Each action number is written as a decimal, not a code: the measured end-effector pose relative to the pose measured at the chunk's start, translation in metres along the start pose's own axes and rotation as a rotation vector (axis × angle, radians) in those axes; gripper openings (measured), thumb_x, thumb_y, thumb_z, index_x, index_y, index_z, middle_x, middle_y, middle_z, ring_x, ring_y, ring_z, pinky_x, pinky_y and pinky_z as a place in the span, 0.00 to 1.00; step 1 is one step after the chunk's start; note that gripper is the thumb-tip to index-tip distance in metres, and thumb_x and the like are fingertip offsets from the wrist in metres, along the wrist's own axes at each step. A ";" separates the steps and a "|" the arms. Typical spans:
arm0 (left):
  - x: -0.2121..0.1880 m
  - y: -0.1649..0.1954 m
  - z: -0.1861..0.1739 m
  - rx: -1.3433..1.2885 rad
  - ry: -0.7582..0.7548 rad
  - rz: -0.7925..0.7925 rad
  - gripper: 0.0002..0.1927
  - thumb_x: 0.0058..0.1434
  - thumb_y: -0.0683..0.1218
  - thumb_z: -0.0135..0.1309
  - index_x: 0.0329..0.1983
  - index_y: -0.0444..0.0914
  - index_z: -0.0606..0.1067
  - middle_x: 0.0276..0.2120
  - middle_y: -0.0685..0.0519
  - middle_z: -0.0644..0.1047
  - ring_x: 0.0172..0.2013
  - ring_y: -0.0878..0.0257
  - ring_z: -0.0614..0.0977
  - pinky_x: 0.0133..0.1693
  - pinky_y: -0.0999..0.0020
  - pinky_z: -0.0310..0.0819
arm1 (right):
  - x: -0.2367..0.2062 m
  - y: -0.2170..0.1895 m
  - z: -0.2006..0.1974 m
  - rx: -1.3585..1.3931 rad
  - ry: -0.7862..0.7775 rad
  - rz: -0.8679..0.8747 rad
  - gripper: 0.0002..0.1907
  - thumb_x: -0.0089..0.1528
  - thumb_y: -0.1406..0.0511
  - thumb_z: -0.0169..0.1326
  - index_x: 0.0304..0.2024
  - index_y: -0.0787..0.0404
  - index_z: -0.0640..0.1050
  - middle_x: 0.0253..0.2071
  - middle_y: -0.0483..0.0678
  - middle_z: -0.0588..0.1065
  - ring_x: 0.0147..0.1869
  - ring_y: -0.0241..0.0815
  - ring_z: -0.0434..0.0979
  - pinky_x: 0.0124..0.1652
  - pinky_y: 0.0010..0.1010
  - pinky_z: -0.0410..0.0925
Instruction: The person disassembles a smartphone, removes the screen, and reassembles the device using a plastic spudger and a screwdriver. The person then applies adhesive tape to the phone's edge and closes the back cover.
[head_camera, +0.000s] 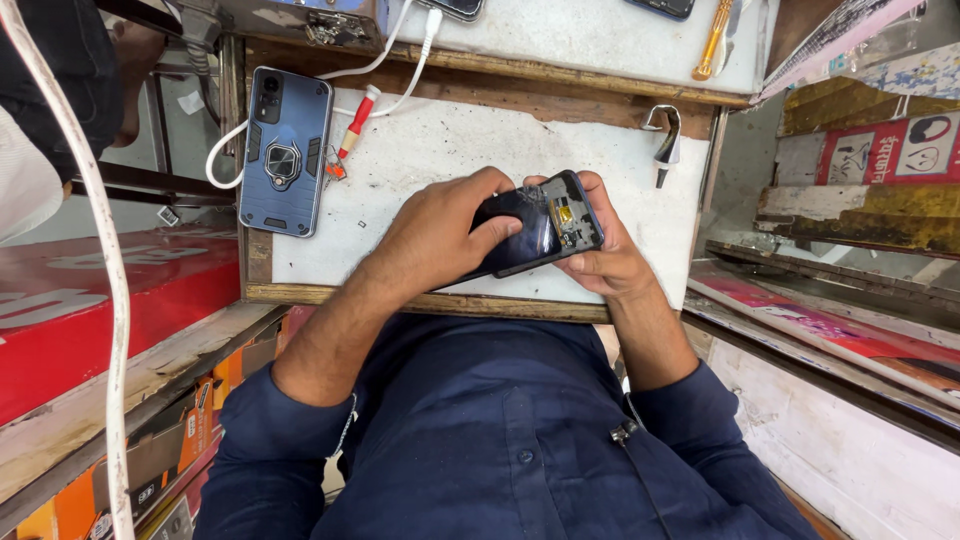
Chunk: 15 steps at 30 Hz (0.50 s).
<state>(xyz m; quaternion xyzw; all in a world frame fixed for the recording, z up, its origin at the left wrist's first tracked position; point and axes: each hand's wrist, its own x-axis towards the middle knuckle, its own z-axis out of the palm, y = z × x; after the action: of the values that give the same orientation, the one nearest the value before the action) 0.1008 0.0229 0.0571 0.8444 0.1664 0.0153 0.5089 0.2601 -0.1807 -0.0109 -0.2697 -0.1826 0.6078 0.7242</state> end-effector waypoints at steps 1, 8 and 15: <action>0.002 -0.002 0.002 -0.019 0.015 0.014 0.16 0.62 0.50 0.61 0.49 0.40 0.74 0.38 0.45 0.83 0.41 0.45 0.85 0.41 0.52 0.77 | -0.003 -0.001 0.002 0.026 0.014 -0.007 0.44 0.57 0.76 0.64 0.70 0.49 0.59 0.76 0.58 0.58 0.80 0.55 0.59 0.72 0.52 0.61; 0.016 -0.009 0.048 0.005 0.112 0.067 0.18 0.61 0.51 0.63 0.50 0.39 0.74 0.40 0.46 0.82 0.42 0.46 0.84 0.41 0.54 0.78 | -0.023 -0.017 0.002 -0.239 0.335 -0.008 0.45 0.59 0.79 0.51 0.79 0.60 0.58 0.75 0.63 0.63 0.77 0.53 0.66 0.73 0.42 0.62; 0.017 -0.011 0.072 0.314 0.241 0.173 0.21 0.56 0.53 0.67 0.50 0.41 0.76 0.40 0.49 0.75 0.42 0.52 0.80 0.38 0.59 0.78 | -0.033 -0.024 0.021 -1.367 0.679 -0.002 0.27 0.62 0.66 0.61 0.64 0.56 0.74 0.65 0.50 0.74 0.68 0.45 0.75 0.61 0.33 0.71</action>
<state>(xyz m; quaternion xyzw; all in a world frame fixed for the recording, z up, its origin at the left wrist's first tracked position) 0.1285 -0.0290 0.0108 0.9165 0.1531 0.1336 0.3445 0.2602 -0.2118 0.0226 -0.8301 -0.2858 0.2426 0.4129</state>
